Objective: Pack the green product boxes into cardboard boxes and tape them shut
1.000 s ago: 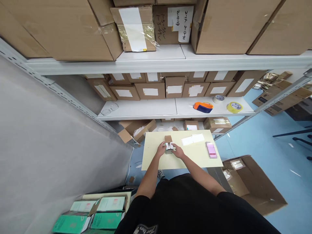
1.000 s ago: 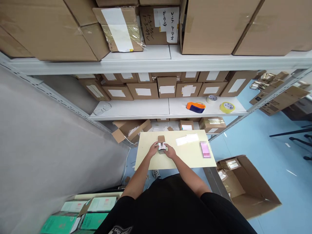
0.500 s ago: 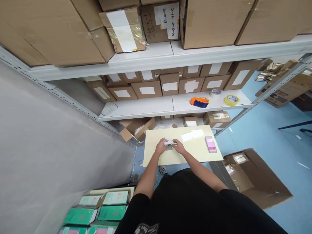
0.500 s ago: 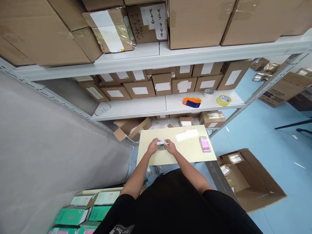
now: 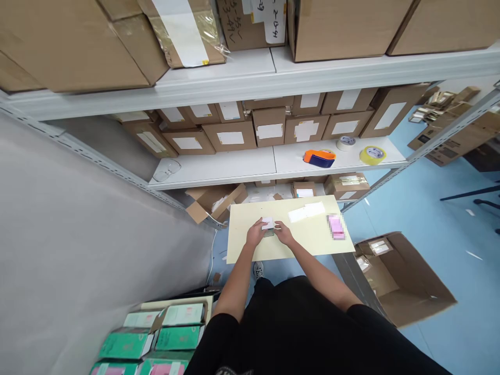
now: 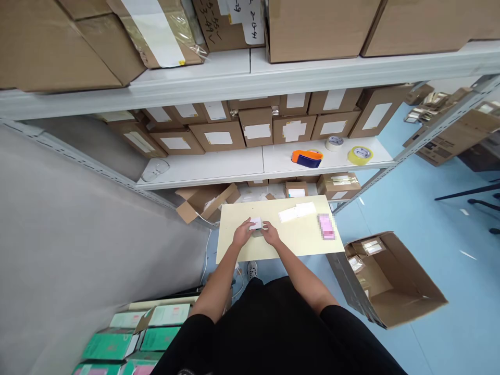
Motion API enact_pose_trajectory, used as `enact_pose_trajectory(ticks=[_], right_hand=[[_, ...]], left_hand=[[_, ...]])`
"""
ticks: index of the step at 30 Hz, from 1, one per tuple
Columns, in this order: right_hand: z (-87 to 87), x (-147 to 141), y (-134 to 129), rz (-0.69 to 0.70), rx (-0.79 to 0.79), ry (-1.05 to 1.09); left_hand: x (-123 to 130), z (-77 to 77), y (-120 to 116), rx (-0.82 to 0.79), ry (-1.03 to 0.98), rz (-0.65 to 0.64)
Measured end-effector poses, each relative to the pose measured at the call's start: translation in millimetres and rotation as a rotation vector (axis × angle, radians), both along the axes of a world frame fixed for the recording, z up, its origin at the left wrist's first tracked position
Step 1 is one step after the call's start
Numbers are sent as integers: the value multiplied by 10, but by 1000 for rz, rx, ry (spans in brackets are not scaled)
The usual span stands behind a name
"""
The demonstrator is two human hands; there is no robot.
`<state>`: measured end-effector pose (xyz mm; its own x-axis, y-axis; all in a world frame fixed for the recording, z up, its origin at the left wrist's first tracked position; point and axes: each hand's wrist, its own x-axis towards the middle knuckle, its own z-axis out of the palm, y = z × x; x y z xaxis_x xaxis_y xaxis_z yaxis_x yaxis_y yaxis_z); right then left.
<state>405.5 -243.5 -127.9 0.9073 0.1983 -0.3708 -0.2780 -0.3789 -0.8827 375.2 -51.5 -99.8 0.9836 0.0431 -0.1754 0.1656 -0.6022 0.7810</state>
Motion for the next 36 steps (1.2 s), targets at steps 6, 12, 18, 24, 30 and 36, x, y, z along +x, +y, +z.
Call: enact_pose_trajectory(ticks=[6, 12, 18, 24, 30, 36], right_hand=[[-113, 68, 183, -80, -30, 77], [-178, 194, 522, -181, 133, 136], [-150, 498, 1377, -179, 253, 236], [-170, 760, 2349, -135, 291, 231], [-240, 776, 2293, -117, 150, 68], [-48, 678, 1475, -268, 135, -132]], left_hand=[[-31, -271, 100, -189, -33, 12], [149, -531, 219, -397, 62, 321], [499, -606, 1004, -346, 21, 324], [708, -591, 1906, -297, -29, 364], [689, -497, 2092, -172, -112, 322], [793, -40, 1805, 56, -409, 217]])
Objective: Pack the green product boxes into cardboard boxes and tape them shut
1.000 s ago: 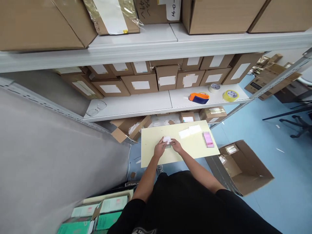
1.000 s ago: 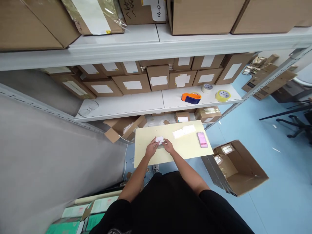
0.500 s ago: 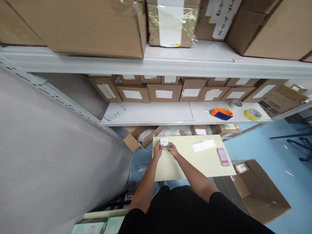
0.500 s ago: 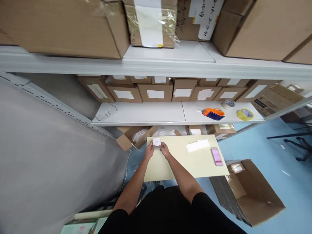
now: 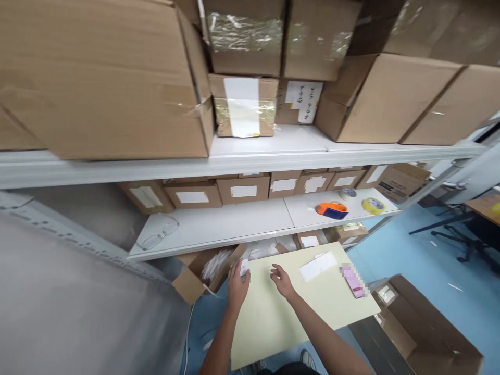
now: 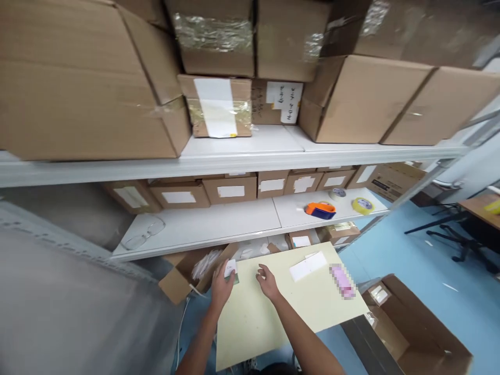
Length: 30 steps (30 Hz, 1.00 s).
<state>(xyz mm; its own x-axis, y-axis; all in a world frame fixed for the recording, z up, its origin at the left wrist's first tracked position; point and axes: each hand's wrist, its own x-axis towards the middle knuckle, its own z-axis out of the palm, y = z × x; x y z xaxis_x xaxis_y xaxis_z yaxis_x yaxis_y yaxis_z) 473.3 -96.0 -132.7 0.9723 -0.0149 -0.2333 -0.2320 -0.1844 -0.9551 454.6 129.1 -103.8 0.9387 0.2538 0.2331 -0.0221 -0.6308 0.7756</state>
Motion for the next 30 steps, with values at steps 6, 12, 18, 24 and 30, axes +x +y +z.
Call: enact_pose_trajectory(ticks=[6, 12, 18, 24, 30], right_hand=[[522, 17, -1075, -130, -15, -118], [951, 284, -2125, -179, -57, -247], [1444, 1071, -3039, -110, -219, -449], [1959, 2049, -3377, 136, -520, -581], [1938, 2458, -3286, 294, -798, -468]], left_hand=[[172, 376, -868, -75, 8, -255], [156, 546, -1702, -177, 105, -317], [49, 715, -2343, -241, 156, -230], [-105, 861, -2662, -266, 163, -134], [-382, 864, -2628, -269, 175, -23]])
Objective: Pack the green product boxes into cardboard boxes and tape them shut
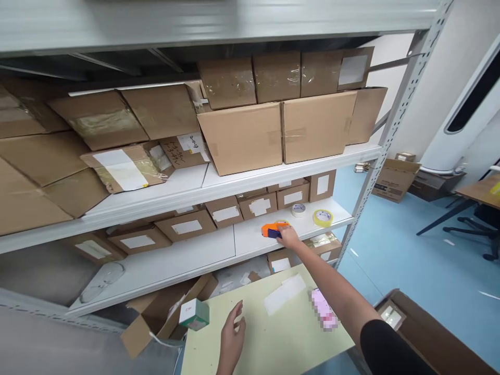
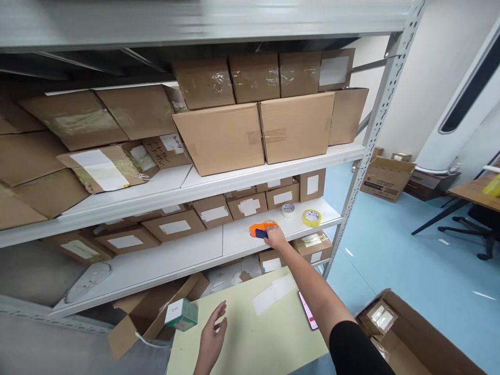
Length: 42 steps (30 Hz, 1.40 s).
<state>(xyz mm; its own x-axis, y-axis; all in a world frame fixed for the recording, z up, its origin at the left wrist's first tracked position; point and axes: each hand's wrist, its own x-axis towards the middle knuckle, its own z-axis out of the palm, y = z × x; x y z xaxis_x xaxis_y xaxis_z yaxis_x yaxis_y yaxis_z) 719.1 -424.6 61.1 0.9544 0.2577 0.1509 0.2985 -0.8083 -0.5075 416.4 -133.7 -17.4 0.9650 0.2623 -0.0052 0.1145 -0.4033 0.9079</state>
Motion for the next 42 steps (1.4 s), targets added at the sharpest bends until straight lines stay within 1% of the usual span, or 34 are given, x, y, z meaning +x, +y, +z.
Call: enact_pose_trajectory(ticks=[4, 7, 10, 13, 16, 19, 21, 25, 28, 30, 32, 35, 37, 39, 41, 42], right_hand=[[-3, 47, 89, -14, -76, 31], [10, -50, 206, 10, -62, 61], [-56, -320, 412, 54, 4, 43], [-217, -747, 652, 132, 22, 32], [-476, -1261, 817, 186, 29, 22], [-853, -1792, 851, 177, 40, 69], [-1155, -2132, 812, 144, 6, 147], [-1733, -2730, 647, 35, -85, 282], [-2048, -3056, 472, -71, -165, 332], [-2202, -3198, 344, -169, -246, 372], [-2325, -3283, 225, -247, -314, 423], [-2439, -3324, 105, -298, -342, 482], [-2435, -3306, 83, -322, -340, 544], [-2346, -3262, 102, -355, -333, 604], [-2181, -3204, 150, -378, -293, 599], [-2084, -3177, 180, -374, -248, 569]], left_hand=[[-219, -73, 100, 5, 32, 49], [-360, -131, 181, 3, 37, 95], [-453, -173, 278, -8, 38, 117], [-493, -174, 399, -32, 36, 104], [-505, -142, 539, -53, 17, 86], [-531, -152, 683, -58, -1, 61], [-575, -215, 773, -52, 13, 43], [-737, -424, 895, -91, 56, 21], [-894, -535, 922, -131, 87, 18], [-999, -555, 922, -135, 104, 18], [-1099, -542, 920, -125, 114, 21], [-1243, -493, 914, -107, 127, 35], [-1335, -458, 893, -102, 138, 48], [-1419, -429, 845, -108, 143, 73], [-1487, -412, 762, -124, 132, 120], [-1516, -408, 709, -134, 122, 149]])
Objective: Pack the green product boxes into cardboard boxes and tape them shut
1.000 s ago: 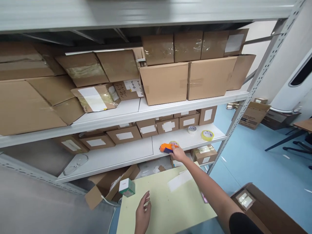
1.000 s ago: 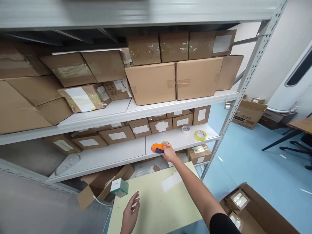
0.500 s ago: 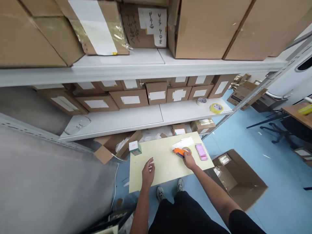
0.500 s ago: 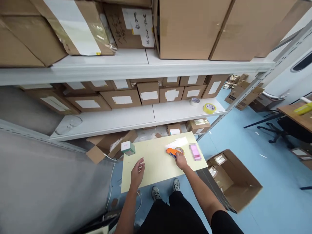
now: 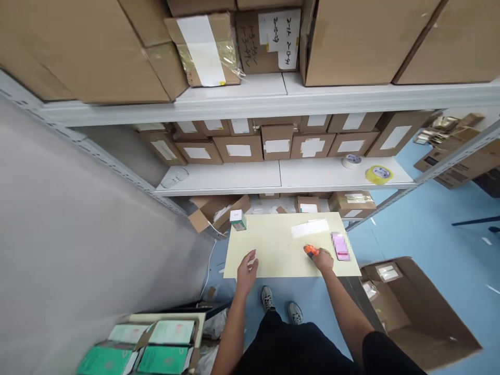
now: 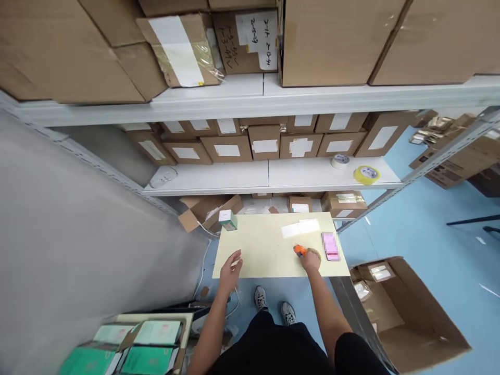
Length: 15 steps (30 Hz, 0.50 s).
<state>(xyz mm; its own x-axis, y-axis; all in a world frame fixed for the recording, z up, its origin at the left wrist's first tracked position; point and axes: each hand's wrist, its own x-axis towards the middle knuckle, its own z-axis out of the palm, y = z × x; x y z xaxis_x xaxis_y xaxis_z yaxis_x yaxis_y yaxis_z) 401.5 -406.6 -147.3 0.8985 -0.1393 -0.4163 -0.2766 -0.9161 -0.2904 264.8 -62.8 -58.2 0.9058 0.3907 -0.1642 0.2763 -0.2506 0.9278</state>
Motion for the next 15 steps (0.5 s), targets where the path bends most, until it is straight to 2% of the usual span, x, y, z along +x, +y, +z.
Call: enact_pose_trajectory(ticks=[4, 8, 11, 15], right_hand=[[338, 45, 146, 84, 323, -244], [500, -57, 405, 233, 712, -331], [602, -288, 768, 334, 950, -243], [782, -894, 1366, 510, 1149, -60]], left_hand=[[-139, 15, -247, -13, -3, 111], [-484, 101, -468, 43, 0, 212], [-934, 202, -565, 150, 8, 263], [-1749, 293, -583, 190, 41, 400]])
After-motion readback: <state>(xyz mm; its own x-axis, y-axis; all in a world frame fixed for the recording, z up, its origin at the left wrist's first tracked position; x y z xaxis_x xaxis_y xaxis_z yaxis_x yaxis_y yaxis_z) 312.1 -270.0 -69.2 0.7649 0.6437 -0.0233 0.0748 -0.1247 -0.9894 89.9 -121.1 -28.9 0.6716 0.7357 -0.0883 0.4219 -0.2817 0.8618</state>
